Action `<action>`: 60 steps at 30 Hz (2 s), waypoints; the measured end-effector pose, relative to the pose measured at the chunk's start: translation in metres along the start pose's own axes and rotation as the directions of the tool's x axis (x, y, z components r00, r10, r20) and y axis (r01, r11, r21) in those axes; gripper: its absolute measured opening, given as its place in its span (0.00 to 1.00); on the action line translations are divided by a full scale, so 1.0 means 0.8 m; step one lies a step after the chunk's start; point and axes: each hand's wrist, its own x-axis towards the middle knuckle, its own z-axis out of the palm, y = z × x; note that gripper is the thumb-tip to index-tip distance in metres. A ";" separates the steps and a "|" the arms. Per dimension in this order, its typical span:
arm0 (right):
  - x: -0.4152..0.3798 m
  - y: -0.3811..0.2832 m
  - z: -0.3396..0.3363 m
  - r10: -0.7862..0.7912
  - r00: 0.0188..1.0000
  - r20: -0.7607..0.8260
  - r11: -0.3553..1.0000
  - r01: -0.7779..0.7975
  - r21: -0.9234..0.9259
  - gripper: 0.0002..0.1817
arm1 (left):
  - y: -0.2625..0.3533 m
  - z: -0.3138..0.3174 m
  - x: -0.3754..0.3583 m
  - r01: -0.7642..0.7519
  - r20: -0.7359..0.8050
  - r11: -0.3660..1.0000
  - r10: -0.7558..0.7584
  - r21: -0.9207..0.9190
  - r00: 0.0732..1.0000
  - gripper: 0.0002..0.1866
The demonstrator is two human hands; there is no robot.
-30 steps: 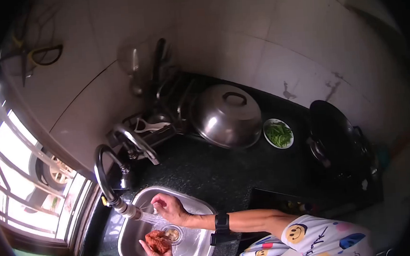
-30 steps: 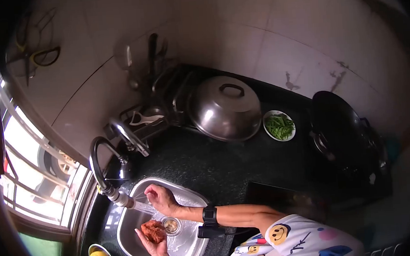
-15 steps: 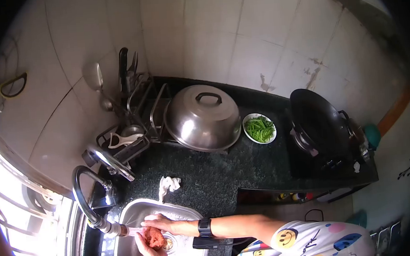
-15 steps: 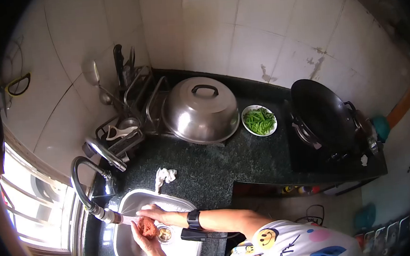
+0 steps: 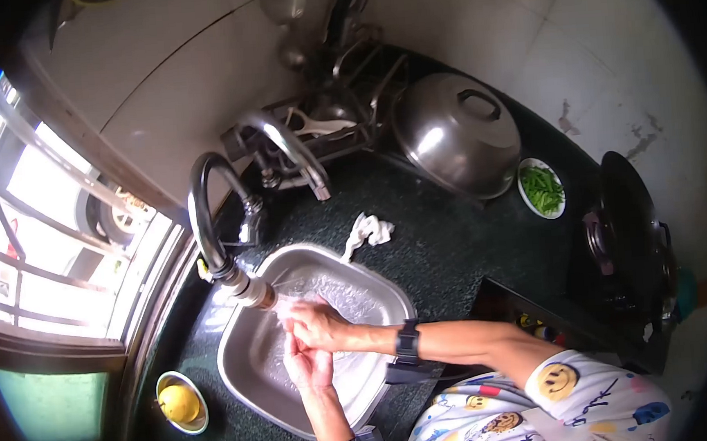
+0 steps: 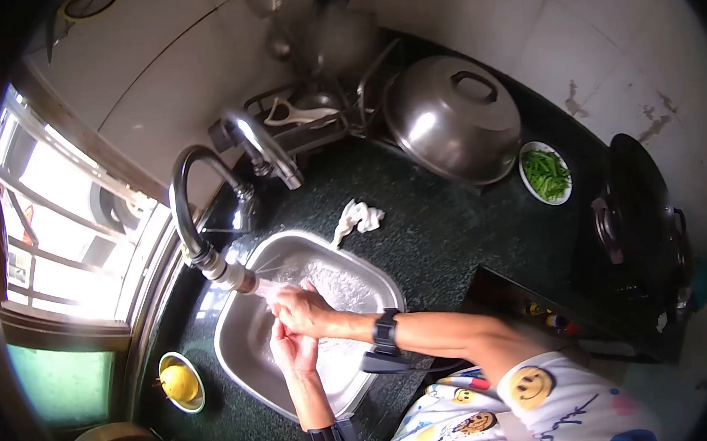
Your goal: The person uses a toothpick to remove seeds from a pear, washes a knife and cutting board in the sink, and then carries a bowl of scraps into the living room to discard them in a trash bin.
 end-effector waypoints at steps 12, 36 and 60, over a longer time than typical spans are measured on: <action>-0.074 -0.004 0.021 -0.202 0.972 0.123 0.979 0.205 -0.008 0.12 | -0.015 -0.048 -0.058 -0.001 0.004 1.000 0.000 0.022 1.000 0.45; -0.065 -0.042 -0.205 0.071 0.944 0.321 0.781 0.148 -0.607 0.13 | -0.009 -0.065 -0.141 -0.119 0.089 0.020 0.552 0.993 0.829 0.33; -0.042 0.130 0.038 -0.070 0.696 0.715 0.703 0.543 -0.459 0.22 | 0.082 -0.115 -0.177 0.420 0.323 -0.556 0.799 0.717 0.507 0.34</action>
